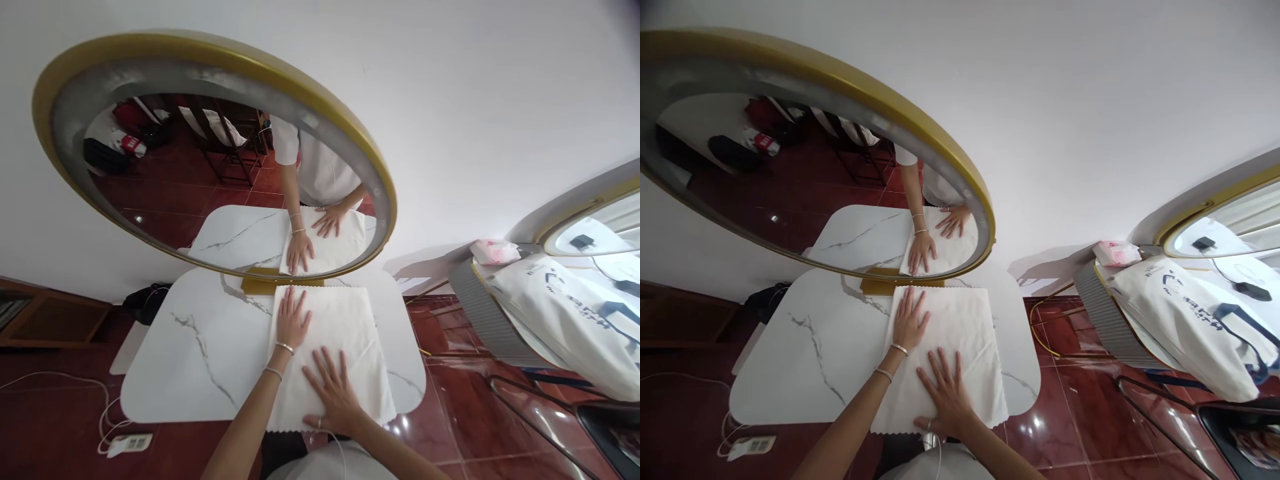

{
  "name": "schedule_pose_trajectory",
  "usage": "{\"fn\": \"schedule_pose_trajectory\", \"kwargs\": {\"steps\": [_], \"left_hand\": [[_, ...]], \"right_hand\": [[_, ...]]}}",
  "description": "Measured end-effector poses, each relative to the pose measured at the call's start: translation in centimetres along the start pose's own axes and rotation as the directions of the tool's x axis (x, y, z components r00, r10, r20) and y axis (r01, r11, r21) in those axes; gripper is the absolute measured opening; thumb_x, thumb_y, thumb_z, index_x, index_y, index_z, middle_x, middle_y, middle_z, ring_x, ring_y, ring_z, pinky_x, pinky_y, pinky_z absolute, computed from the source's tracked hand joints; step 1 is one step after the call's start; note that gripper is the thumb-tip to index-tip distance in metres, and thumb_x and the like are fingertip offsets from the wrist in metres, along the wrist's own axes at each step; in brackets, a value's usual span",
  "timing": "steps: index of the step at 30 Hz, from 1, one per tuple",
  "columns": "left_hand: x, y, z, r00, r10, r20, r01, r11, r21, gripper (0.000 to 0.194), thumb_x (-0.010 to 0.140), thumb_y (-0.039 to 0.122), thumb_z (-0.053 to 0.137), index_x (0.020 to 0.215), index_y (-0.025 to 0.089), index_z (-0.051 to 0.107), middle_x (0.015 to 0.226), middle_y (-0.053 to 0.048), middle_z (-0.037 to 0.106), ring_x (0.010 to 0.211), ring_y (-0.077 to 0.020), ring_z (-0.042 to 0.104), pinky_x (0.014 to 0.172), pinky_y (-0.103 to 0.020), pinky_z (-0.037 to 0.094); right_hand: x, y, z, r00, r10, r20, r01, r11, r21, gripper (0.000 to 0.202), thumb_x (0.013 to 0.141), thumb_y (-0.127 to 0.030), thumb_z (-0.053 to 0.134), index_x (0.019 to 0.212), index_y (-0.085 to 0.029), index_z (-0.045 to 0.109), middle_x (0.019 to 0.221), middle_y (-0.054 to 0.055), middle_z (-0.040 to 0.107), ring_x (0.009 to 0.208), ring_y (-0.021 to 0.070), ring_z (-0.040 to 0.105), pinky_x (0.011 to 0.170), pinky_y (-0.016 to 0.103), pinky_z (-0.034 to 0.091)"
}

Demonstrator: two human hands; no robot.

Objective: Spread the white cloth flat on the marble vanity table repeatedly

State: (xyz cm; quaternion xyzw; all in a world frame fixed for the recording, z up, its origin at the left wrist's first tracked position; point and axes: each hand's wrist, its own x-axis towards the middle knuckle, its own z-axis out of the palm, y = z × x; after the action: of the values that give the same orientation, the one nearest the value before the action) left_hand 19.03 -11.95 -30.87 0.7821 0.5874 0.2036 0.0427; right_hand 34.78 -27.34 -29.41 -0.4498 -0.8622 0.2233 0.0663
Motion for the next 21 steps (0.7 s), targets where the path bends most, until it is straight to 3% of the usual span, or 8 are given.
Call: {"fn": "schedule_pose_trajectory", "kwargs": {"steps": [7,10,12,15,18,21], "left_hand": [[-2.4,-11.8,-4.6,0.998,-0.038,-0.042,0.039,0.999,0.03,0.06,0.092,0.037,0.047,0.148,0.025,0.028,0.161,-0.006,-0.001,0.146,-0.0301,0.011,0.115,-0.05,0.025],[-2.3,-14.1,-5.2,0.998,0.03,-0.048,-0.029,0.999,0.023,0.06,0.093,0.028,0.045,0.149,0.025,0.026,0.16,-0.007,0.001,0.146,-0.03,0.009,0.116,-0.052,0.024],[-1.6,-13.4,-4.6,0.977,0.21,0.03,-0.209,0.978,-0.026,0.058,0.093,0.015,0.037,0.149,0.025,0.027,0.159,-0.007,0.014,0.146,-0.0239,0.012,0.117,-0.049,0.023],[0.1,-9.5,-2.8,0.892,0.426,0.15,-0.41,0.903,-0.127,0.057,0.092,0.012,0.035,0.147,0.024,0.03,0.158,-0.007,0.022,0.146,-0.0203,0.013,0.118,-0.046,0.022],[1.9,-5.0,-1.0,0.879,0.441,0.183,-0.418,0.895,-0.154,0.058,0.092,0.03,0.047,0.147,0.024,0.031,0.16,-0.009,0.01,0.147,-0.0265,0.008,0.118,-0.052,0.017],[2.8,-3.0,-0.3,0.865,0.464,0.189,-0.437,0.883,-0.17,0.058,0.092,0.038,0.047,0.147,0.026,0.031,0.161,-0.007,0.005,0.147,-0.0258,0.007,0.118,-0.051,0.014]], "right_hand": [[8.1,-8.3,0.6,0.991,-0.069,0.111,0.051,0.986,0.156,0.088,0.086,-0.068,0.04,0.152,-0.028,-0.004,0.157,0.013,-0.009,0.144,0.0406,-0.003,0.107,0.074,0.001],[10.2,-10.3,1.1,0.991,-0.064,0.12,0.039,0.98,0.197,0.088,0.087,-0.067,0.041,0.152,-0.028,-0.003,0.156,0.014,-0.011,0.143,0.0427,-0.005,0.105,0.077,0.0],[10.4,-10.4,1.6,0.992,-0.061,0.11,0.038,0.98,0.194,0.088,0.087,-0.066,0.042,0.152,-0.029,-0.003,0.157,0.014,-0.011,0.143,0.0426,-0.004,0.105,0.076,-0.003],[9.2,-9.2,2.3,0.996,-0.024,0.086,0.011,0.989,0.148,0.089,0.085,-0.067,0.045,0.152,-0.031,-0.002,0.158,0.012,-0.009,0.144,0.041,-0.002,0.106,0.074,-0.006],[7.6,-7.4,2.8,0.995,0.059,0.076,-0.066,0.993,0.101,0.092,0.082,-0.07,0.047,0.152,-0.033,0.002,0.159,0.011,-0.008,0.144,0.0417,-0.002,0.105,0.075,-0.008],[7.2,-6.5,3.2,0.992,0.093,0.089,-0.101,0.991,0.086,0.088,0.081,-0.07,0.049,0.151,-0.036,0.008,0.159,0.01,-0.01,0.144,0.0422,0.0,0.105,0.074,-0.009]]}}
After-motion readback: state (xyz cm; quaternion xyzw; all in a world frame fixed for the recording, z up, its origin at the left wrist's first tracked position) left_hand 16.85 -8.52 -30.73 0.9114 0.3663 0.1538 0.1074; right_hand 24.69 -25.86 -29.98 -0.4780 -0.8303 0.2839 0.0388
